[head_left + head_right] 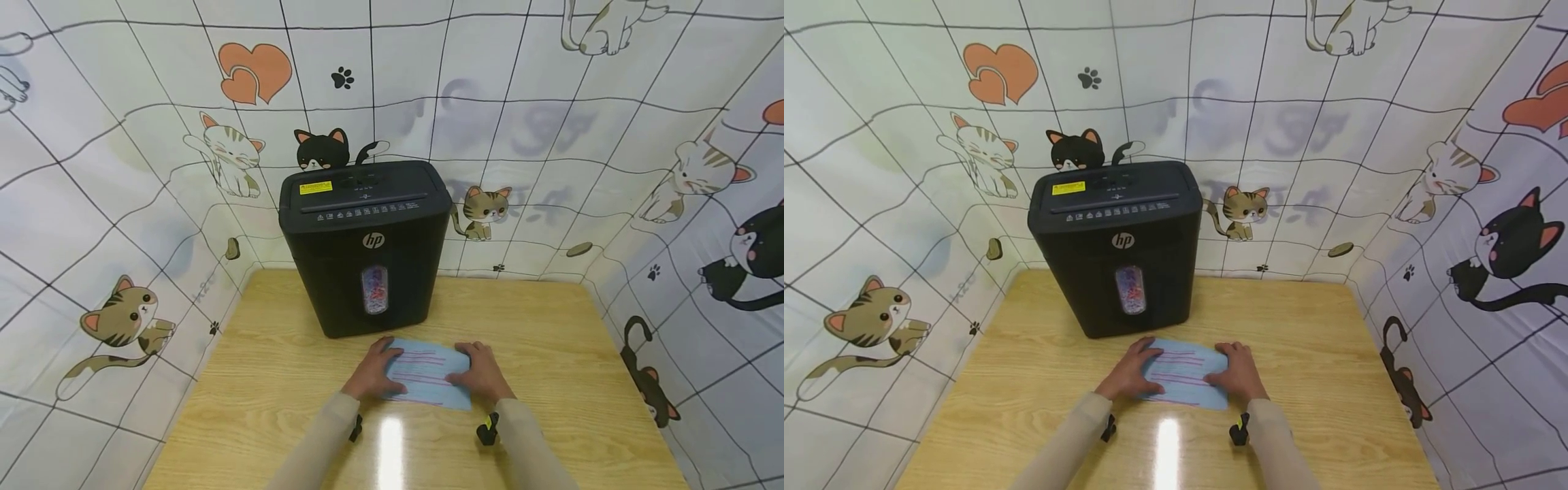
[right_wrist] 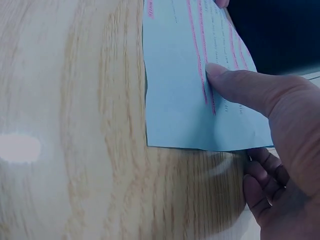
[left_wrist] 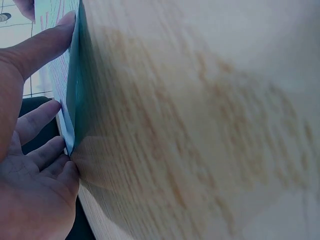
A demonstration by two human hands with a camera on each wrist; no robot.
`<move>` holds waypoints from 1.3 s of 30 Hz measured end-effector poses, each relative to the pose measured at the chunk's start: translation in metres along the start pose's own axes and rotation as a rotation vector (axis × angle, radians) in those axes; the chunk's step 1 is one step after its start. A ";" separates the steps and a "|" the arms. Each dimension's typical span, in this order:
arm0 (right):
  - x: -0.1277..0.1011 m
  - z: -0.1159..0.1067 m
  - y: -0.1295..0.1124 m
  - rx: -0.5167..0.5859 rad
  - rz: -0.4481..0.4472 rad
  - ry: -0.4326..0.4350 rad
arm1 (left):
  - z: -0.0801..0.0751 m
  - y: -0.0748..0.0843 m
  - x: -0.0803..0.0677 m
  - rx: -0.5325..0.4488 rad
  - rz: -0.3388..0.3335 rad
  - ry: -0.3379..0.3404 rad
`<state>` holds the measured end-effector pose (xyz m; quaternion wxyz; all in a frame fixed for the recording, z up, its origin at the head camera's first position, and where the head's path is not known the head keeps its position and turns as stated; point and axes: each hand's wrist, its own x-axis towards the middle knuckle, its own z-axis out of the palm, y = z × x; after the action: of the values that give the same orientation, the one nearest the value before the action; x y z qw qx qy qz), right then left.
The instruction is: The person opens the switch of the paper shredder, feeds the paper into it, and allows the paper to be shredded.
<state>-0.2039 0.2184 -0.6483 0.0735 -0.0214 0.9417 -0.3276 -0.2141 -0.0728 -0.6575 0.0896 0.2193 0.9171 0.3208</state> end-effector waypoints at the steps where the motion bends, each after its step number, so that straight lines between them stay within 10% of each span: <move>1: 0.000 0.000 0.001 -0.001 0.011 -0.004 | 0.000 0.000 0.000 -0.004 0.001 0.001; 23: -0.002 -0.015 0.008 0.257 0.263 -0.003 | 0.007 0.002 -0.001 -0.051 -0.028 0.017; 39: -0.005 -0.017 0.015 0.444 0.165 0.018 | 0.006 -0.004 0.002 -0.175 -0.085 0.136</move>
<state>-0.2014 0.2411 -0.6436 0.0946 0.0755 0.8456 -0.5199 -0.2155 -0.0715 -0.6651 0.0595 0.1492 0.8979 0.4097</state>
